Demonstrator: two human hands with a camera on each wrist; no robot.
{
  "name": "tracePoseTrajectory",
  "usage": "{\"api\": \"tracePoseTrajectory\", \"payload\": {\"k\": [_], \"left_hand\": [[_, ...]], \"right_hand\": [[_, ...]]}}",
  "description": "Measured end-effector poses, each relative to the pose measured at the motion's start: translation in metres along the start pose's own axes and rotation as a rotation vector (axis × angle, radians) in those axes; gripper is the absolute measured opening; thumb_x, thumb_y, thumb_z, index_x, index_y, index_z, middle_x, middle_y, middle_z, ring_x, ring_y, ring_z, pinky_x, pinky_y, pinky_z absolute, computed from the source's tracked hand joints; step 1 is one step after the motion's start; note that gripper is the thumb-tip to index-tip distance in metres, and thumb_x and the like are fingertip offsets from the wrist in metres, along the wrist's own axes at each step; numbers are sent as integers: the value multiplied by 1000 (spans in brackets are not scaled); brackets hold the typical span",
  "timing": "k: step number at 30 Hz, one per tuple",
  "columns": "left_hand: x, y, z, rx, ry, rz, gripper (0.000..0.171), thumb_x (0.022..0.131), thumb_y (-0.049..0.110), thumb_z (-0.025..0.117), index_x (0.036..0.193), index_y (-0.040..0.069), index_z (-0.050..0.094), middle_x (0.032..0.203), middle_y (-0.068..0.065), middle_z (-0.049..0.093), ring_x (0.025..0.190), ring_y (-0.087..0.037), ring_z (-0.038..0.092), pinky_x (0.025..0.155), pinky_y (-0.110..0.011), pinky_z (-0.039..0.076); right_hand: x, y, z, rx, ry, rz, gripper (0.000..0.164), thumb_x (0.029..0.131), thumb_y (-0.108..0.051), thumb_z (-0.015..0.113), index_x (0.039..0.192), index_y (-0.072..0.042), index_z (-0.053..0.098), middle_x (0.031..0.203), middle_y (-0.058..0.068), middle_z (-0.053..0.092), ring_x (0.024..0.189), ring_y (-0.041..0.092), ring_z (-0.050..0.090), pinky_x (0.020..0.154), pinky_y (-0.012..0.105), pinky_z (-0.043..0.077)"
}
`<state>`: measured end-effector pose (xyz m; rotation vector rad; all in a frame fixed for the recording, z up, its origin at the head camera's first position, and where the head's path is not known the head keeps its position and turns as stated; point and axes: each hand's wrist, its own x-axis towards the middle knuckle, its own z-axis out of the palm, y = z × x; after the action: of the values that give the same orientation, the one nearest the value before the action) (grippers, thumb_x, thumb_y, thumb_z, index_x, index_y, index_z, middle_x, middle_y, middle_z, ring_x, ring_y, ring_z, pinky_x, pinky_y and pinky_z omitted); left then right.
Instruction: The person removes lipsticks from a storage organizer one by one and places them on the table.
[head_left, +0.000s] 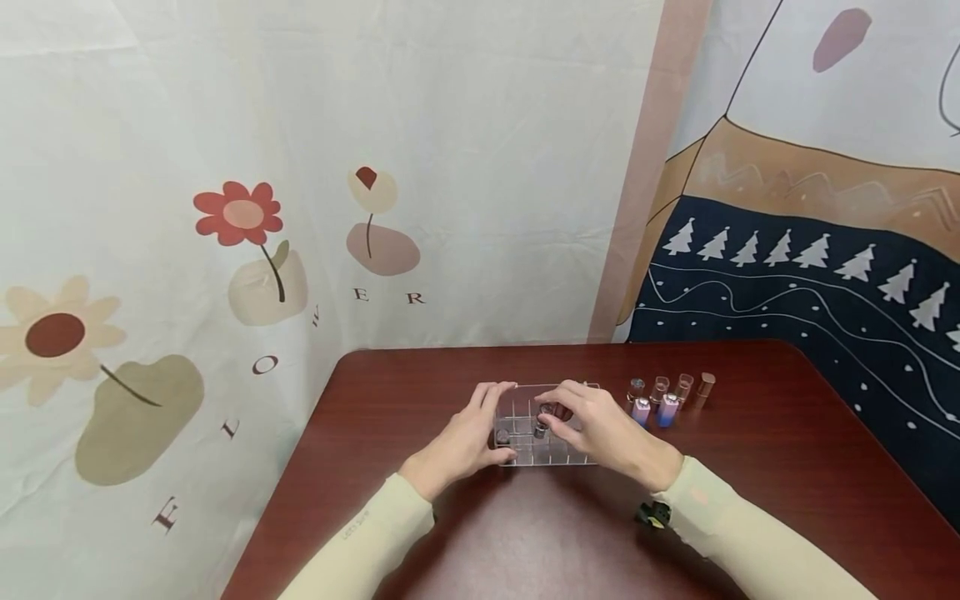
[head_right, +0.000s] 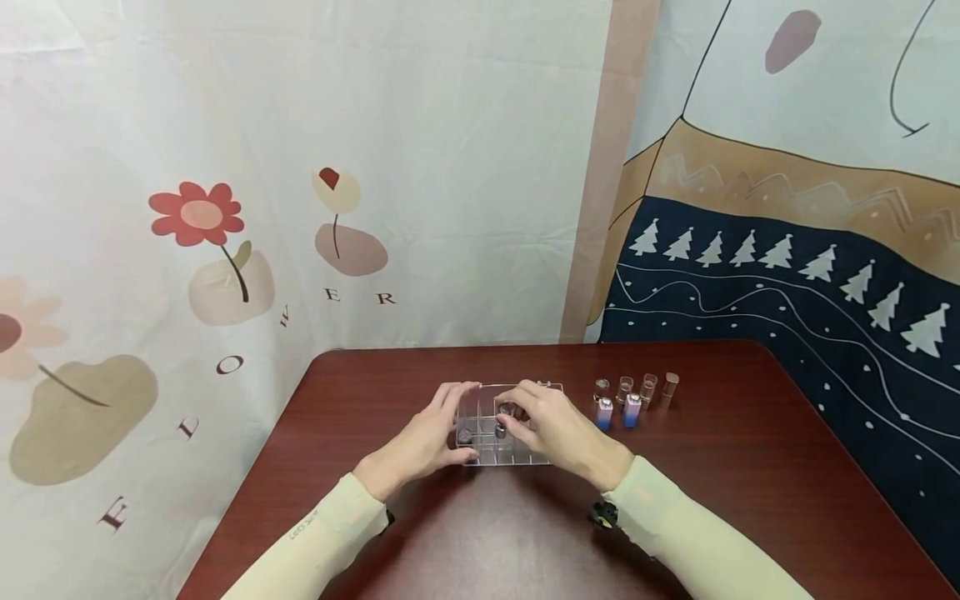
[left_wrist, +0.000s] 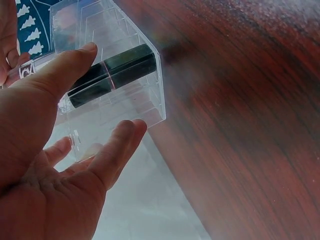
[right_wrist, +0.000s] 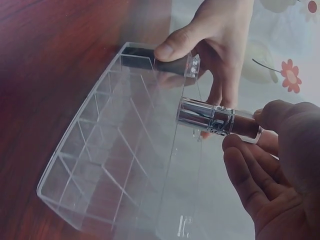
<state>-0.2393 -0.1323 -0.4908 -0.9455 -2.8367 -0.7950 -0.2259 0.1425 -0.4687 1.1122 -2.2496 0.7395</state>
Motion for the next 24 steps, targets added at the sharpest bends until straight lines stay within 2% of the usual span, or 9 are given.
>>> {"api": "tracePoseTrajectory", "payload": {"k": [8, 14, 24], "left_hand": [[0, -1, -1, -20, -3, -8, 107, 92, 19, 102, 176, 11, 36, 165, -19, 48, 81, -19, 65, 90, -46, 67], [-1, -1, -2, -18, -13, -11, 107, 93, 19, 102, 176, 11, 35, 164, -19, 48, 82, -21, 65, 91, -47, 68], [0, 3, -3, -15, -13, -9, 106, 93, 18, 102, 175, 10, 36, 165, -20, 48, 78, -22, 66, 90, -49, 69]], "right_hand": [[-4, 4, -12, 82, 4, 33, 39, 93, 1, 95, 129, -4, 80, 106, 4, 82, 83, 7, 73, 71, 28, 68], [-7, 9, -19, 73, 40, 20, 39, 90, 5, 96, 125, -6, 81, 104, 1, 80, 82, 6, 74, 73, 19, 65], [-11, 14, -30, 48, 96, -12, 40, 87, 8, 96, 121, -7, 82, 102, 2, 81, 79, 7, 74, 70, 22, 65]]}}
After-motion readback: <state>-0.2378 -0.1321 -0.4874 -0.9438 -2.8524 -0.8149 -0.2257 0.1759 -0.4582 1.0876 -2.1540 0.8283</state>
